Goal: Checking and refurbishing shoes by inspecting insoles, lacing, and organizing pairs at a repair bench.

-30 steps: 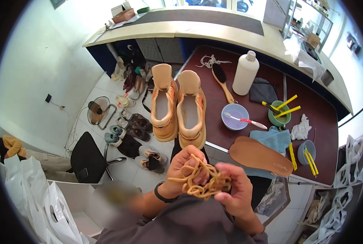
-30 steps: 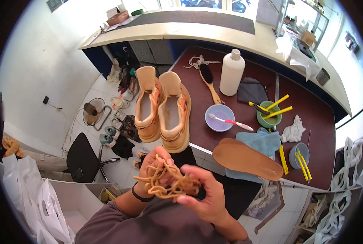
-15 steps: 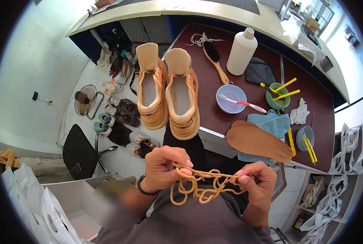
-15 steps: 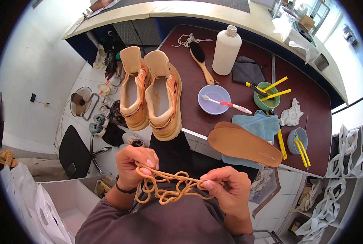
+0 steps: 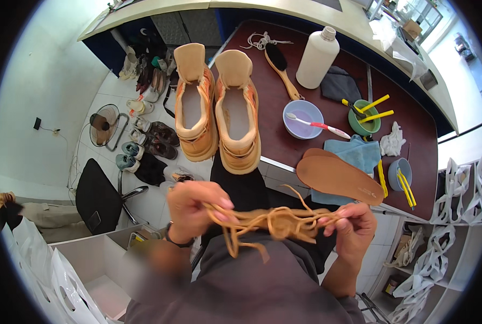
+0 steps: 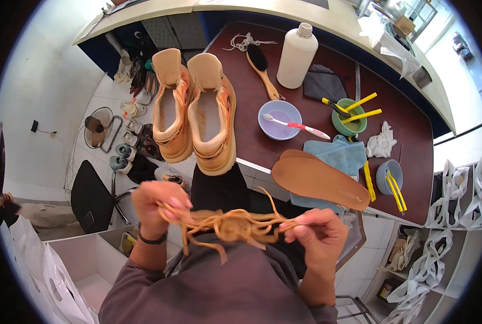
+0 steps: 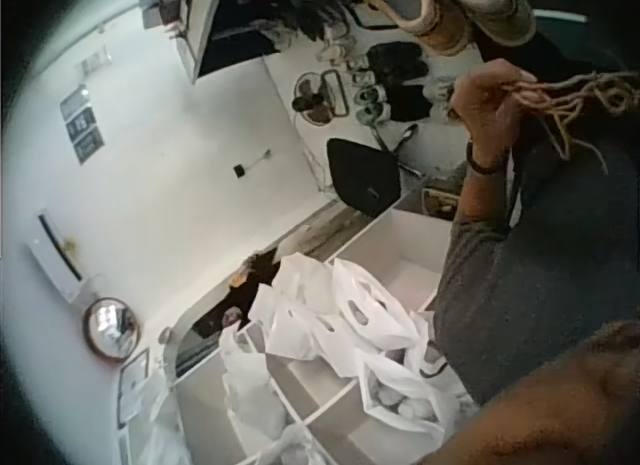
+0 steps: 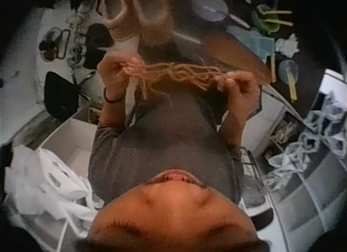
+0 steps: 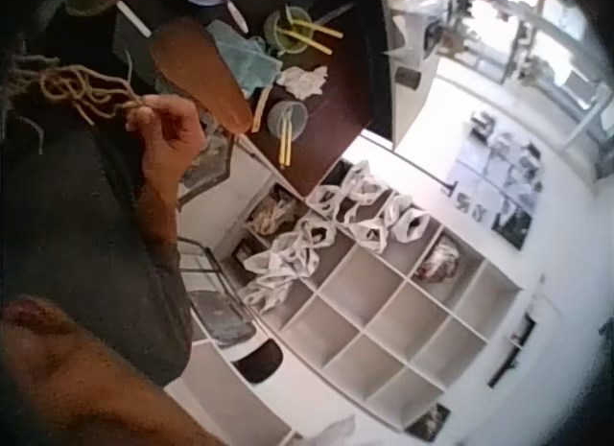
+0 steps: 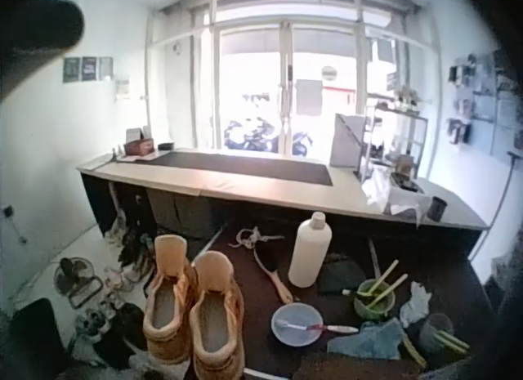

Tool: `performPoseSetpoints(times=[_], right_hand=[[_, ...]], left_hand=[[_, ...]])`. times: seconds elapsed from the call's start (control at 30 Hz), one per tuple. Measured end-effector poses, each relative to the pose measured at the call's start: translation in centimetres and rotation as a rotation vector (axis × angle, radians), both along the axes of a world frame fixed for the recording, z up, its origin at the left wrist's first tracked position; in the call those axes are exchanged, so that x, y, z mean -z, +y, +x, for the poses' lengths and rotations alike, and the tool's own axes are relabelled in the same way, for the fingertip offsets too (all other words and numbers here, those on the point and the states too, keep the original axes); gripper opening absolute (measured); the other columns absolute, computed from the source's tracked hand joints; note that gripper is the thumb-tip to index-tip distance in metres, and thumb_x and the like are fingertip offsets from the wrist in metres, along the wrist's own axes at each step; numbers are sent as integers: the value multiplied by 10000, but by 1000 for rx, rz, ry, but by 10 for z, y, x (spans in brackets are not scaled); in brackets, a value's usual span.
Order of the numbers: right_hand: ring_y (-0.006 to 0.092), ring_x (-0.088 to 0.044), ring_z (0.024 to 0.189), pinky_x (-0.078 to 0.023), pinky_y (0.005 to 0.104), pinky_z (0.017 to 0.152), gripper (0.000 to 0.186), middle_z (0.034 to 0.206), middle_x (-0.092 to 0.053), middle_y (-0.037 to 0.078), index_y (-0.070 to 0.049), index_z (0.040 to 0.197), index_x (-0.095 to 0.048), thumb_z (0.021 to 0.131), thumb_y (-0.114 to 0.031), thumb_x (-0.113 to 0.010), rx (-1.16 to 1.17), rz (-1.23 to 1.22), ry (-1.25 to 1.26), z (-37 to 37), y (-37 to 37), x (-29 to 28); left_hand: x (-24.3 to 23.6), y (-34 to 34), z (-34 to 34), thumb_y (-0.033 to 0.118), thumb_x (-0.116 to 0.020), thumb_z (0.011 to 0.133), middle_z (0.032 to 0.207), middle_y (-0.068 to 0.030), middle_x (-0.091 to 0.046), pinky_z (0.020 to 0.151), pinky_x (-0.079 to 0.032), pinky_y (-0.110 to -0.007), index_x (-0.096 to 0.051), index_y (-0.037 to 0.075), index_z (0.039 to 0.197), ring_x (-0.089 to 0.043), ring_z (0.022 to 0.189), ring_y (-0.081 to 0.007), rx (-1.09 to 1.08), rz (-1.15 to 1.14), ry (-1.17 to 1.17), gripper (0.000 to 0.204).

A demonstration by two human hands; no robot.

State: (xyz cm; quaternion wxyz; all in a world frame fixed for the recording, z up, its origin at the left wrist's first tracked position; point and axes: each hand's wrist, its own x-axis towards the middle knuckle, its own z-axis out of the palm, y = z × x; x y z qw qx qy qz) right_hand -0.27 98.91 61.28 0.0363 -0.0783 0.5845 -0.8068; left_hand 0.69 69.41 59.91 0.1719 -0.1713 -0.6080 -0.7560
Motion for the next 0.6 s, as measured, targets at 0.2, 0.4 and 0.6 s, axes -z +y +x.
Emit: performPoseSetpoints(times=[0.2, 0.4, 0.6], right_hand=[[95, -542, 542, -520, 268, 514, 167, 755, -558, 78, 7, 959, -527, 906, -95, -648, 177, -67, 3, 7, 51, 8], [78, -498, 534, -414, 198, 431, 215, 712, -520, 57, -16, 937, -501, 897, -140, -673, 230, 111, 72, 27, 82, 5], [72, -463, 531, -396, 191, 440, 212, 705, -495, 34, -19, 972, -505, 903, -133, -669, 486, 274, 190, 32, 98, -3]], left_hand=[[-2, -40, -2, 295, -602, 954, 591, -55, -545, 509, -399, -230, -496, 35, 857, -526, 549, -127, -223, 227, -34, 297], [2, -59, 12, 352, -586, 958, 606, 5, -455, 545, -330, -235, -509, 53, 825, -406, 577, -91, -336, -71, -206, 336], [-5, -72, 27, 284, -707, 877, 679, -23, -544, 533, -322, -207, -590, 18, 789, -426, 588, -69, -337, -253, -177, 304]])
